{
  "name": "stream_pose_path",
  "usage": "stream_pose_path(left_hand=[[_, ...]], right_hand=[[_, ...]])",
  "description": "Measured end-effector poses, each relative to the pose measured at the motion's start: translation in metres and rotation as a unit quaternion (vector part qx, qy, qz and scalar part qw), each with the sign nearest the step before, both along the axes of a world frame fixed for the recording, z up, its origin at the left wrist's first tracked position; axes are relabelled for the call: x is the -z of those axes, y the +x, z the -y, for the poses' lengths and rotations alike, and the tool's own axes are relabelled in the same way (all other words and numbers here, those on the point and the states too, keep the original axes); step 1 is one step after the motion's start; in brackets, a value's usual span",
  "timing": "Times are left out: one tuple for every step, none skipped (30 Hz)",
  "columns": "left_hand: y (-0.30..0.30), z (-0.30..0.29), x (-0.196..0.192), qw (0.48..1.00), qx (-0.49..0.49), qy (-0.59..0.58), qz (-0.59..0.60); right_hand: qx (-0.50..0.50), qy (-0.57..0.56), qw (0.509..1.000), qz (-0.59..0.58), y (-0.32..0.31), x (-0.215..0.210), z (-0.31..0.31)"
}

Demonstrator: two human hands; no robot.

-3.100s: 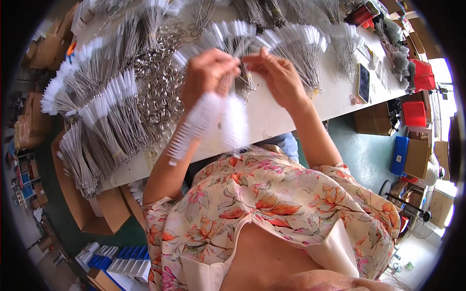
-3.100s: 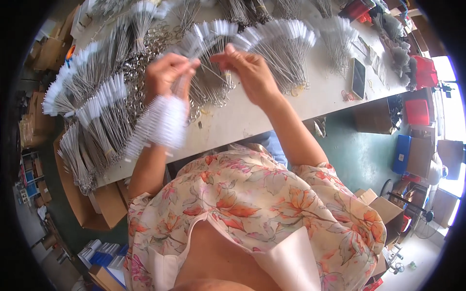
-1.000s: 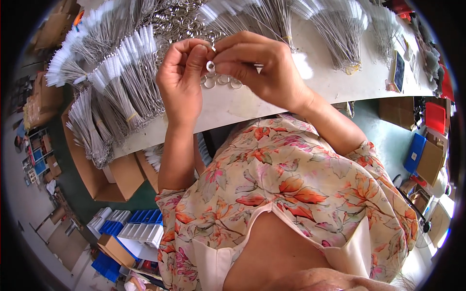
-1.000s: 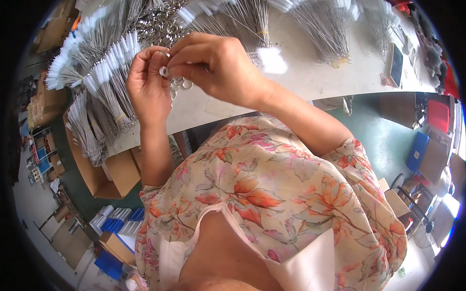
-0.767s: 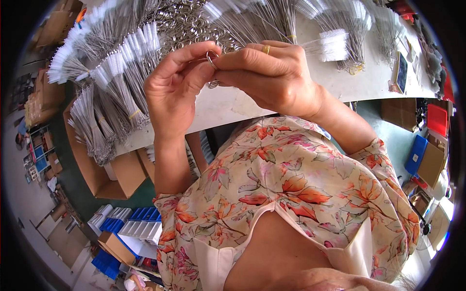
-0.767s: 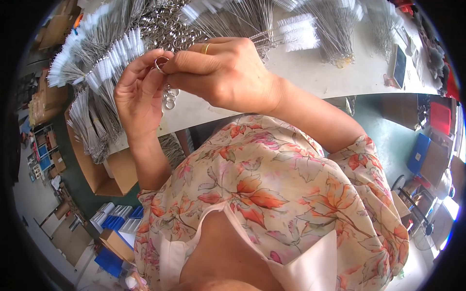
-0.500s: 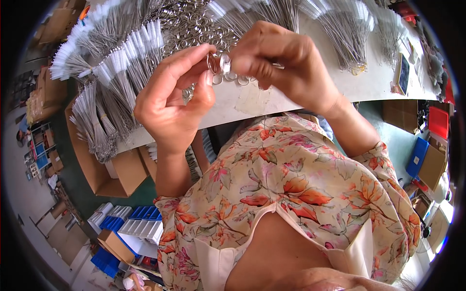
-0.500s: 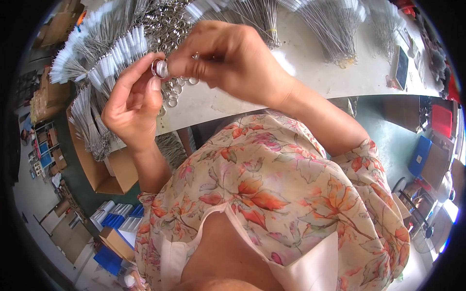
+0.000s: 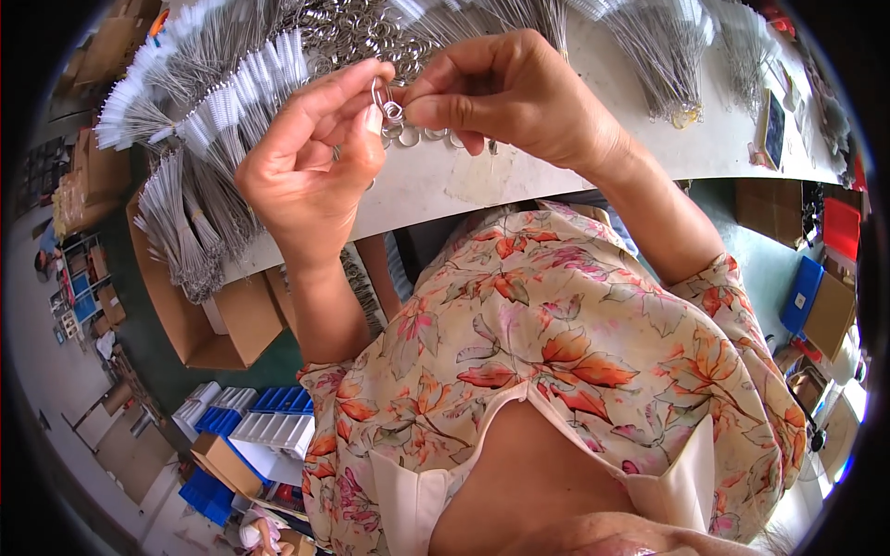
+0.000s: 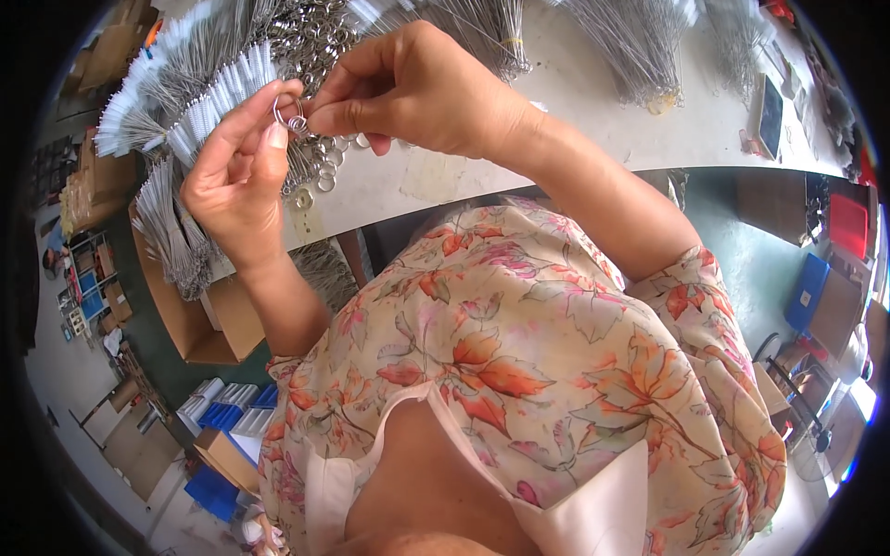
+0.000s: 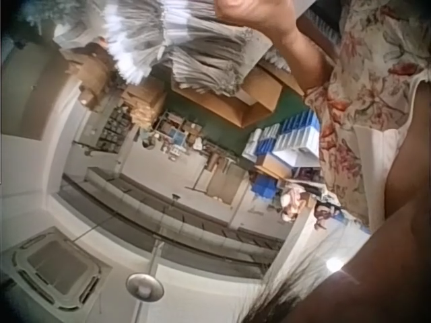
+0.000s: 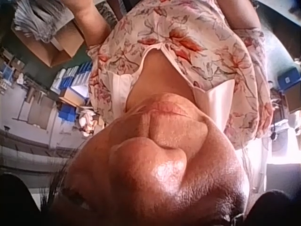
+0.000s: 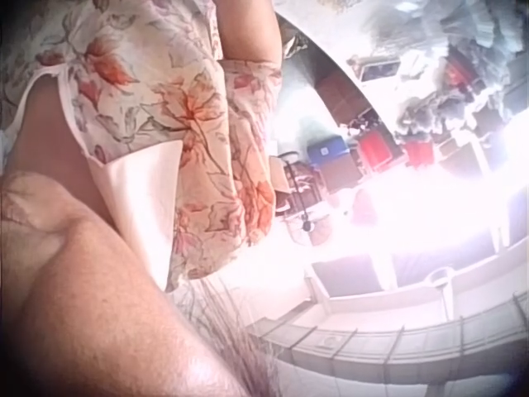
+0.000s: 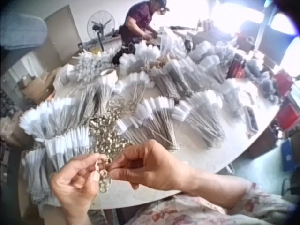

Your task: Attaching metal rings to the stems of white brushes.

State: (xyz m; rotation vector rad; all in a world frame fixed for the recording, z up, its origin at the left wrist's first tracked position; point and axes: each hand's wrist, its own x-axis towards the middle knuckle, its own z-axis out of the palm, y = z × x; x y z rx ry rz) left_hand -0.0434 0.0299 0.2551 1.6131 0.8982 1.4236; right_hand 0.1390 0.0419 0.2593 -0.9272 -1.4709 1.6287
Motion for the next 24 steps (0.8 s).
stream_pose_path(left_hand=[[-0.003,0.001,0.0,1.0,0.007,0.003,-0.025],[-0.007,0.0,-0.003,1.0,0.006,0.005,-0.025],[-0.013,-0.005,-0.004,0.995,0.038,-0.086,-0.04],[-0.018,-0.016,-0.007,0.981,0.076,-0.17,-0.056],[-0.037,-0.035,0.005,0.975,0.016,-0.169,-0.144],[-0.065,-0.06,0.026,0.959,-0.075,-0.193,-0.196],[-0.088,-0.076,0.035,0.863,-0.204,-0.196,-0.418],[-0.099,-0.081,0.041,0.79,-0.217,-0.194,-0.54],[-0.104,-0.085,0.044,0.698,-0.226,-0.189,-0.652],[-0.104,-0.085,0.05,0.674,-0.229,-0.155,-0.685],[-0.106,-0.086,0.054,0.674,-0.23,-0.148,-0.686],[-0.1,-0.083,0.055,0.674,-0.227,-0.144,-0.688],[-0.102,-0.08,0.055,0.68,-0.23,-0.137,-0.682],[-0.102,-0.077,0.054,0.677,-0.238,-0.142,-0.682],[-0.103,-0.074,0.053,0.667,-0.241,-0.145,-0.689],[-0.102,-0.072,0.052,0.658,-0.245,-0.148,-0.697],[-0.104,-0.074,0.054,0.656,-0.254,-0.162,-0.692],[-0.109,-0.074,0.055,0.684,-0.231,-0.156,-0.674],[-0.099,-0.076,0.051,0.689,-0.245,-0.167,-0.661],[-0.094,-0.074,0.044,0.689,-0.23,-0.19,-0.661],[-0.094,-0.069,0.042,0.712,-0.227,-0.174,-0.642],[-0.094,-0.067,0.046,0.716,-0.251,-0.173,-0.628],[-0.1,-0.064,0.056,0.751,-0.272,-0.123,-0.589],[-0.101,-0.058,0.055,0.793,-0.294,-0.076,-0.528]], right_hand=[[-0.002,0.001,1.0,0.0,-0.001,0.002,0.002],[0.019,0.019,0.999,0.021,-0.004,0.007,0.005],[0.044,0.038,0.997,0.045,-0.006,0.016,0.009],[0.098,0.161,0.977,0.097,-0.006,0.032,0.013],[0.109,0.376,0.903,0.175,-0.006,0.056,0.014],[0.078,0.338,0.909,0.231,-0.011,0.065,0.025],[0.04,0.429,0.864,0.259,-0.014,0.088,0.032],[0.018,0.476,0.834,0.278,-0.014,0.096,0.037],[-0.009,0.485,0.822,0.298,-0.015,0.102,0.042],[-0.036,0.492,0.809,0.319,-0.016,0.106,0.044],[-0.033,0.496,0.807,0.32,-0.014,0.11,0.038],[0.007,0.508,0.806,0.303,-0.012,0.112,0.029],[0.042,0.522,0.804,0.28,-0.01,0.11,0.019],[0.058,0.502,0.81,0.297,-0.001,0.103,0.003],[0.086,0.509,0.798,0.312,0.006,0.095,-0.017],[0.119,0.469,0.78,0.398,0.013,0.089,-0.036],[0.118,0.4,0.77,0.483,0.02,0.088,-0.059],[0.103,0.381,0.713,0.58,0.02,0.077,-0.075],[0.127,0.33,0.718,0.6,0.033,0.089,-0.093],[0.104,0.256,0.755,0.595,0.034,0.085,-0.101],[0.079,0.221,0.768,0.596,0.03,0.072,-0.102],[0.086,0.249,0.765,0.588,0.034,0.081,-0.105],[0.088,0.215,0.775,0.588,0.031,0.075,-0.107],[0.079,0.224,0.777,0.583,0.029,0.076,-0.108]])
